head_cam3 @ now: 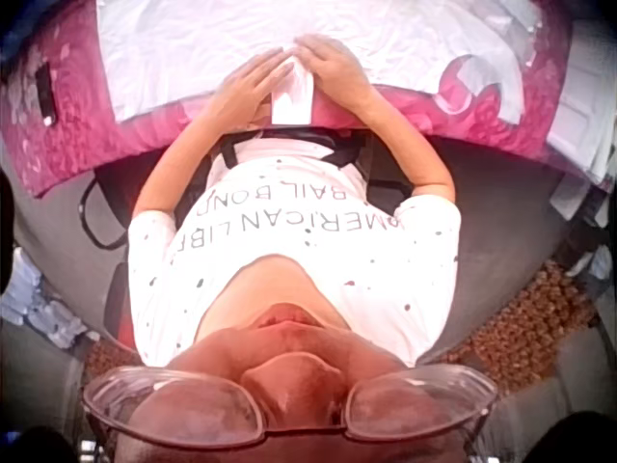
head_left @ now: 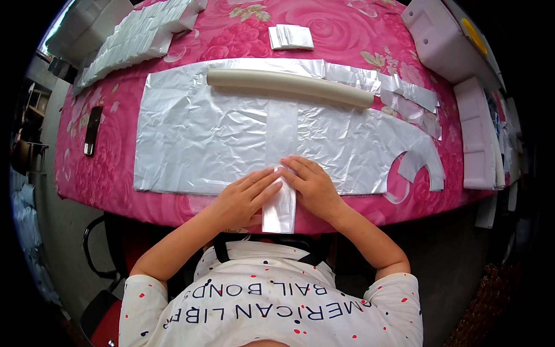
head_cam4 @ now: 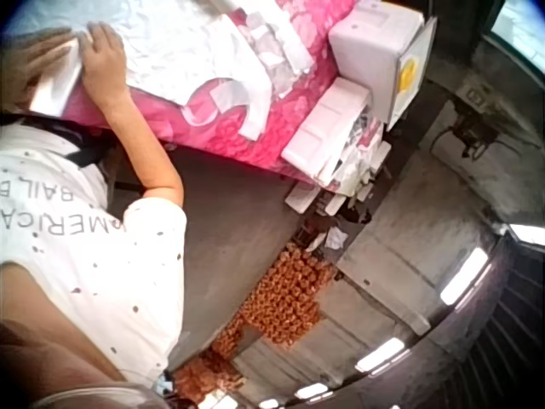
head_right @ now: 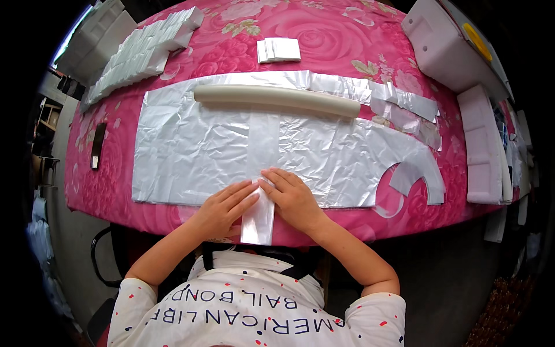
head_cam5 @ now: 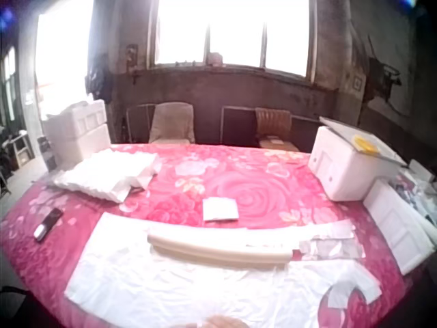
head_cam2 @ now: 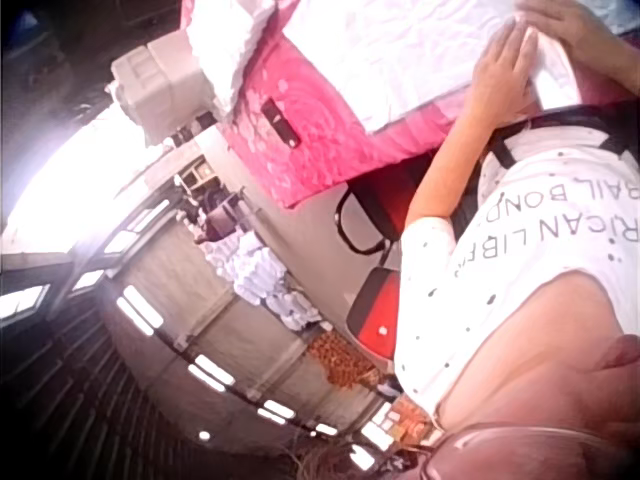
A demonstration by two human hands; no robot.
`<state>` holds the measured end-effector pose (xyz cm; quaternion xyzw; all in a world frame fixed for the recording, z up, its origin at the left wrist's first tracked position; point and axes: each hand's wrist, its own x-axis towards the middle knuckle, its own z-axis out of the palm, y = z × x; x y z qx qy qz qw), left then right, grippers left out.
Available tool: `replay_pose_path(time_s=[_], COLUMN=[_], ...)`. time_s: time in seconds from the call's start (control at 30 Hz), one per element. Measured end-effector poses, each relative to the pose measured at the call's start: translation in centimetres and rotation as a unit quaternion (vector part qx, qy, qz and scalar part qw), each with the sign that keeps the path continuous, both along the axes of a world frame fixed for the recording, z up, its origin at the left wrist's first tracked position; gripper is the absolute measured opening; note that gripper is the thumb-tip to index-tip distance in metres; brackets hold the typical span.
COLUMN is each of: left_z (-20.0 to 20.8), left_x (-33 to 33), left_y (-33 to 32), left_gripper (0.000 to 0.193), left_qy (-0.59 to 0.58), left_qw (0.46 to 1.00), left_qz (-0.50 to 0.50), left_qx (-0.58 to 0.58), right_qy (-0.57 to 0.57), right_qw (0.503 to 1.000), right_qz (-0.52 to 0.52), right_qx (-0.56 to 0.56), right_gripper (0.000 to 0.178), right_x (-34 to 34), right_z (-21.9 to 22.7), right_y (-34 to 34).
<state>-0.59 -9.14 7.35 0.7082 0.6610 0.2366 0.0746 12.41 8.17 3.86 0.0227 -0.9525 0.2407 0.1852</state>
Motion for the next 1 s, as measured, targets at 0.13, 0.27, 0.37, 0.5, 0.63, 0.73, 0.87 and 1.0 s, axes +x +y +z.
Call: replay_pose_path(time_s=[0.13, 0.27, 0.37, 0.5, 0.63, 0.73, 0.87, 1.0], left_z=[-2.3, -2.4, -1.6, 0.0, -1.5, -2.8, -4.0, -3.8], left_x=[-0.8, -1.2, -1.3, -1.8, -0.8, 0.2, 0.3, -0.3], left_y=[0.9, 1.9, 3.0, 4.6, 4.5, 4.6, 4.6, 4.9], left_gripper=[0.068, 0.047, 0.035, 0.043, 0.057, 0.063, 0.063, 0.062], left_qy=[0.014, -0.001, -0.149, -0.367, -0.046, 0.034, 0.048, 0.057], left_qw=[0.998, 0.995, 0.973, 0.876, 0.975, 0.985, 0.980, 0.981], left_qz=[0.066, 0.087, 0.173, 0.308, 0.206, 0.165, 0.184, 0.179], left_qx=[0.017, 0.053, 0.036, -0.054, 0.072, -0.032, -0.055, -0.037], right_qy=[0.004, -0.038, -0.116, -0.287, -0.334, -0.339, -0.277, 0.076], right_qw=[1.000, 0.994, 0.945, 0.854, 0.812, 0.809, 0.876, 0.982], right_qz=[0.001, -0.017, -0.105, -0.188, -0.185, -0.194, -0.225, -0.168], right_qx=[0.002, -0.101, -0.288, -0.391, -0.441, -0.440, -0.323, 0.029], right_gripper=[0.035, 0.028, 0.014, 0.022, 0.025, 0.024, 0.021, 0.045], right_x=[-0.4, -1.0, -1.9, -4.8, -5.7, -5.9, -5.1, -4.1], right_z=[0.4, 1.5, 2.1, 3.0, 2.8, 3.2, 3.7, 1.7], right_y=[0.5, 1.5, 2.2, 3.7, 4.7, 4.6, 3.1, 2.2])
